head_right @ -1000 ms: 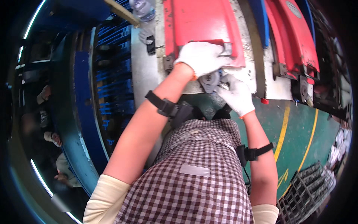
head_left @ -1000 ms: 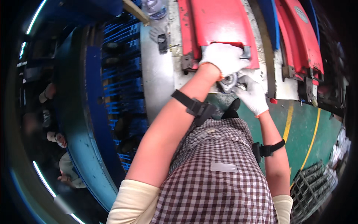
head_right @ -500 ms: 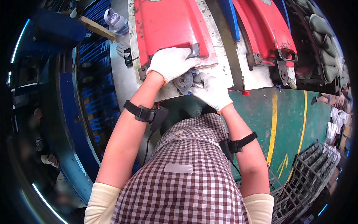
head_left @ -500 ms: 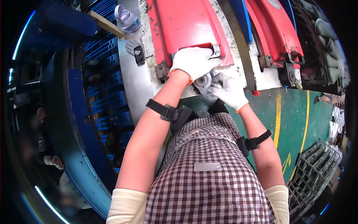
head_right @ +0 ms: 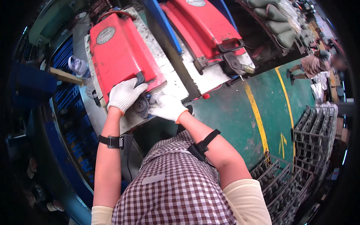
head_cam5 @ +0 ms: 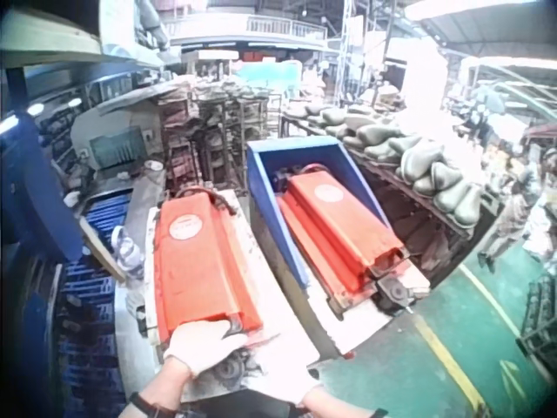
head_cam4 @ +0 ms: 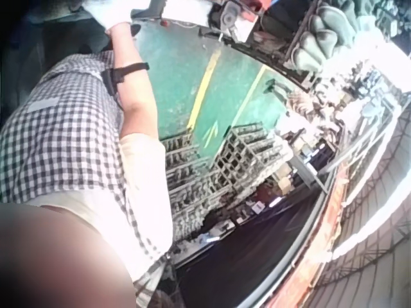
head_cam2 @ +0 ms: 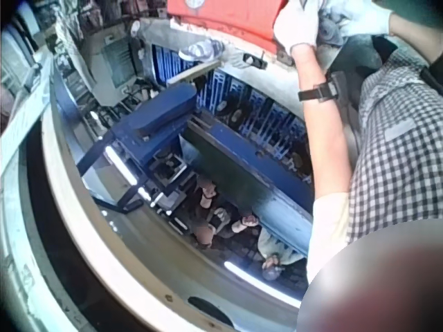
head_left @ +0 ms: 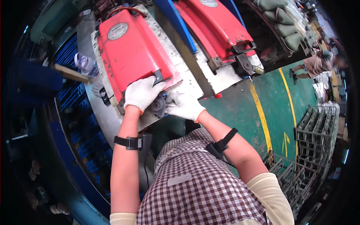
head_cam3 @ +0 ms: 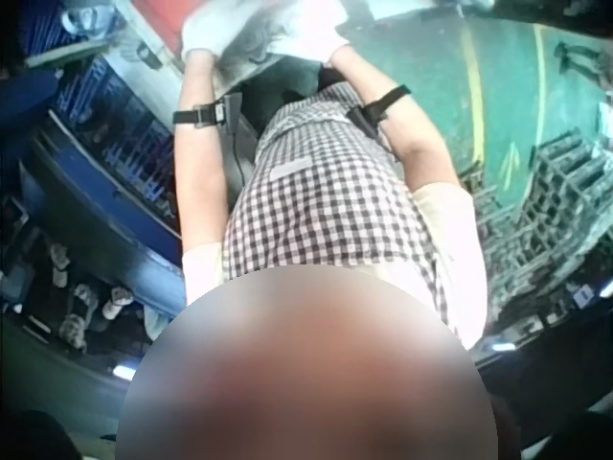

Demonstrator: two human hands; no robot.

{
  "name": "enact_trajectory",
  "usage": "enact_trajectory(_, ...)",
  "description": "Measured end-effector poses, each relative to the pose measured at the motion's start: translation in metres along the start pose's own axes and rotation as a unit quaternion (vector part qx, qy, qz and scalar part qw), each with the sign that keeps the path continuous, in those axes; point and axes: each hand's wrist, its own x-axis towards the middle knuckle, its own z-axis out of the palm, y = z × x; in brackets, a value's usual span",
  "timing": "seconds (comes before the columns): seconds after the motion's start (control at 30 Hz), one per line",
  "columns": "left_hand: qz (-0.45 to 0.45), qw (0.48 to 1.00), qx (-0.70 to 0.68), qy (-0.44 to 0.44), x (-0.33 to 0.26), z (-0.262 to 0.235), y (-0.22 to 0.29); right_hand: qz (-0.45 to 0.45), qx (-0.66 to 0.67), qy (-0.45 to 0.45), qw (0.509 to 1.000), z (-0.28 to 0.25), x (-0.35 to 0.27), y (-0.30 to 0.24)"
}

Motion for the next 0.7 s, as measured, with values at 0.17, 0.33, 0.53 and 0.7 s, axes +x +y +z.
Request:
enact_trajectory(0.17, -0.017, 1.0, 0.003, -0.007, -0.002, -0.002, 0.003, -0.013, 0.025, -0.01, 1.0, 0.002, 0.0, 0.007)
enact_trajectory(0.33, -0.014, 1.0, 0.0, -0.003, -0.003, -0.002, 0.0, -0.003, 0.116, -0.052, 0.992, 0.002, 0.004, 0.012)
enact_trajectory(0.53, 0.016, 1.0, -0.011, 0.01, -0.001, 0.0, -0.001, 0.087, 0.217, -0.146, 0.961, -0.006, 0.004, 0.009)
enact_trajectory(0.7, 0.023, 0.999, -0.044, 0.009, -0.002, -0.003, 0.005, -0.032, -0.002, -0.03, 0.999, -0.004, 0.002, 0.004)
